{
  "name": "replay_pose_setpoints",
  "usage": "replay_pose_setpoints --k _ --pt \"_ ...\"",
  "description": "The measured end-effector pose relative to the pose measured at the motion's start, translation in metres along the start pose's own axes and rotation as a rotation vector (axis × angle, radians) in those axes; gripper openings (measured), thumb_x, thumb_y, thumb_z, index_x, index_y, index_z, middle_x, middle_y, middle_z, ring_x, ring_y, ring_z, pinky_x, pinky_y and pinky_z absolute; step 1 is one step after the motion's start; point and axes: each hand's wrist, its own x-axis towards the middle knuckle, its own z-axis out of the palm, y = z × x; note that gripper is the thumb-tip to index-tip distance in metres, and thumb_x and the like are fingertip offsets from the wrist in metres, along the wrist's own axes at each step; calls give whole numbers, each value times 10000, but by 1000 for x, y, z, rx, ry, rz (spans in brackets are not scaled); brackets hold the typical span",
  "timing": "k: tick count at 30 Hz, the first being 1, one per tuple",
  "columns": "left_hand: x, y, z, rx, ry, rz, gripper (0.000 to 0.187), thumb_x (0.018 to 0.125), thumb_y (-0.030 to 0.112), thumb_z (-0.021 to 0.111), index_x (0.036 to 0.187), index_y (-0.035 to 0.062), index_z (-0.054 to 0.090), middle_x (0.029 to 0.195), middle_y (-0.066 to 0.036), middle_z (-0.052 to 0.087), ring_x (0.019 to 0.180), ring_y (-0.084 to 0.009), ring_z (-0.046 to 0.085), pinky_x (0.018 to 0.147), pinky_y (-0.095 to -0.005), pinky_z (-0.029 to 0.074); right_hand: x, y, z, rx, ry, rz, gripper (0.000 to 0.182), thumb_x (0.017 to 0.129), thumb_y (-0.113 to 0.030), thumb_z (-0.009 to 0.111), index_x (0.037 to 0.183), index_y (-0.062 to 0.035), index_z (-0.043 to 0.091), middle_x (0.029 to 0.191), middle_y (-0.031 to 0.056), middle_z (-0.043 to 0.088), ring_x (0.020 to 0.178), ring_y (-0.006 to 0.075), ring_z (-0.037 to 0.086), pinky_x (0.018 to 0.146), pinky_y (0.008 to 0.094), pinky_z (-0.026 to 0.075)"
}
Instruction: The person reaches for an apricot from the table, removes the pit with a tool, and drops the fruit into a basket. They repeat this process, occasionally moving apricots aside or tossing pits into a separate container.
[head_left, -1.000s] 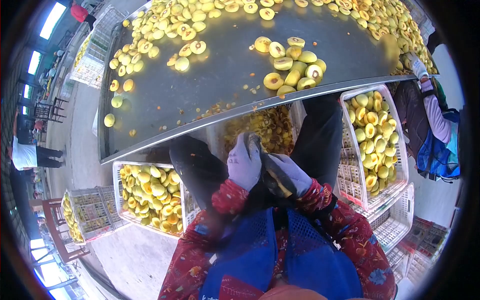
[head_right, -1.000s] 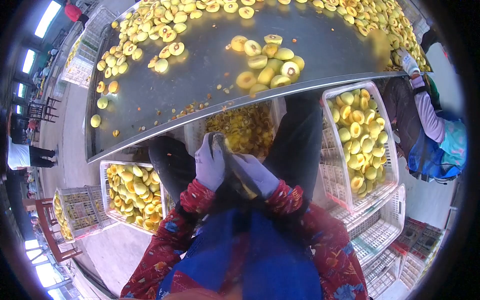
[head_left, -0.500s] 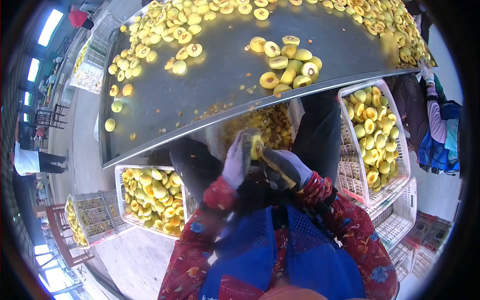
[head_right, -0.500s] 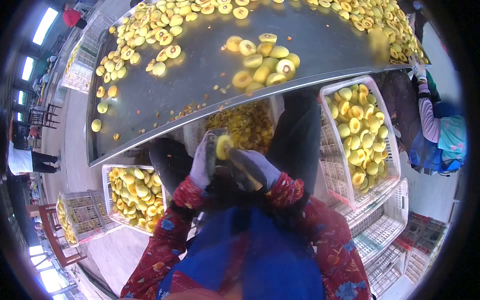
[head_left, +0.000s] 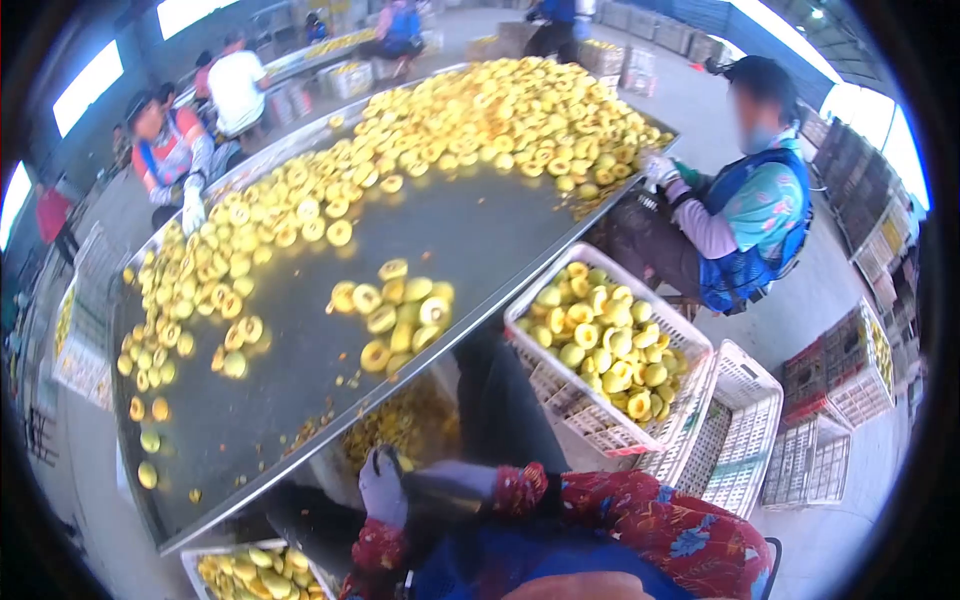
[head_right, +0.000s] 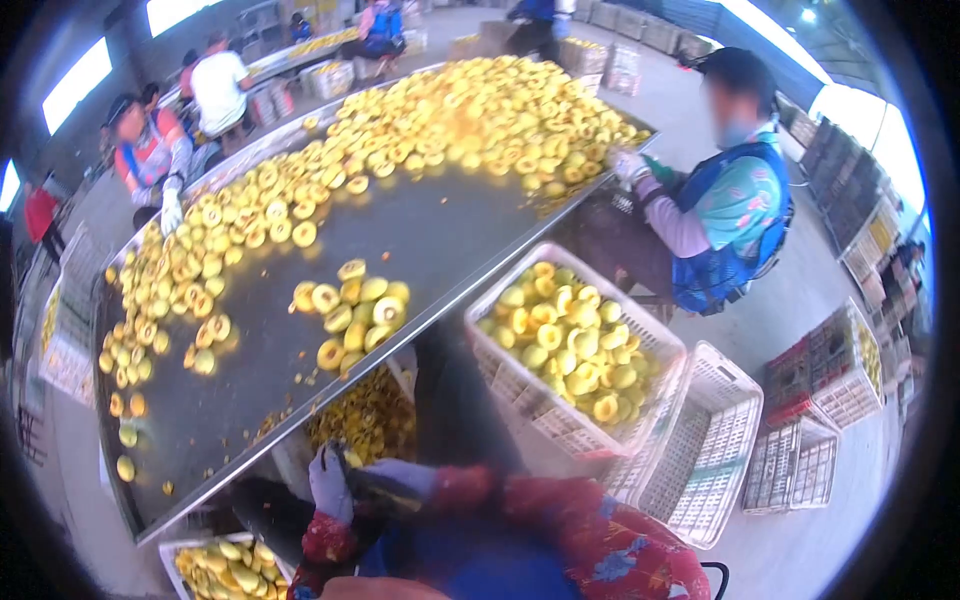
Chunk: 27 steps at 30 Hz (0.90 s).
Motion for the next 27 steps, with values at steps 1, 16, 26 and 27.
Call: replay_pose_setpoints --k 1,16,26,27 --pt "7 -17 5 -168 -22 -87 265 924 199 464 971 -26 598 786 -123 634 642 -236 590 622 -340 477 -1 3 2 -47 -5 -23 288 949 -317 488 1121 -101 572 914 -10 592 811 61 531 670 236 430" --pt "-8 8 5 -32 51 112 272 945 117 449 1129 -55 551 1056 -108 614 974 -170 578 843 -278 462 -20 -13 16 211 -26 -78 388 927 -223 537 1271 -57 466 1207 104 554 1073 186 549 900 322 460" --pt "-5 4 2 -635 -86 -17 321 965 273 461 946 -13 606 796 -67 632 693 -122 586 636 -258 482 -14 127 -50 469 89 208 700 840 -168 651 1422 -79 272 1406 143 329 1169 249 492 961 371 436" --pt "-6 16 1 -582 -34 8 327 963 278 464 917 -12 608 765 -73 633 669 -131 589 623 -259 484 -12 118 -45 652 89 253 728 821 -149 672 1422 -73 269 1410 150 315 1180 258 482 970 370 430"
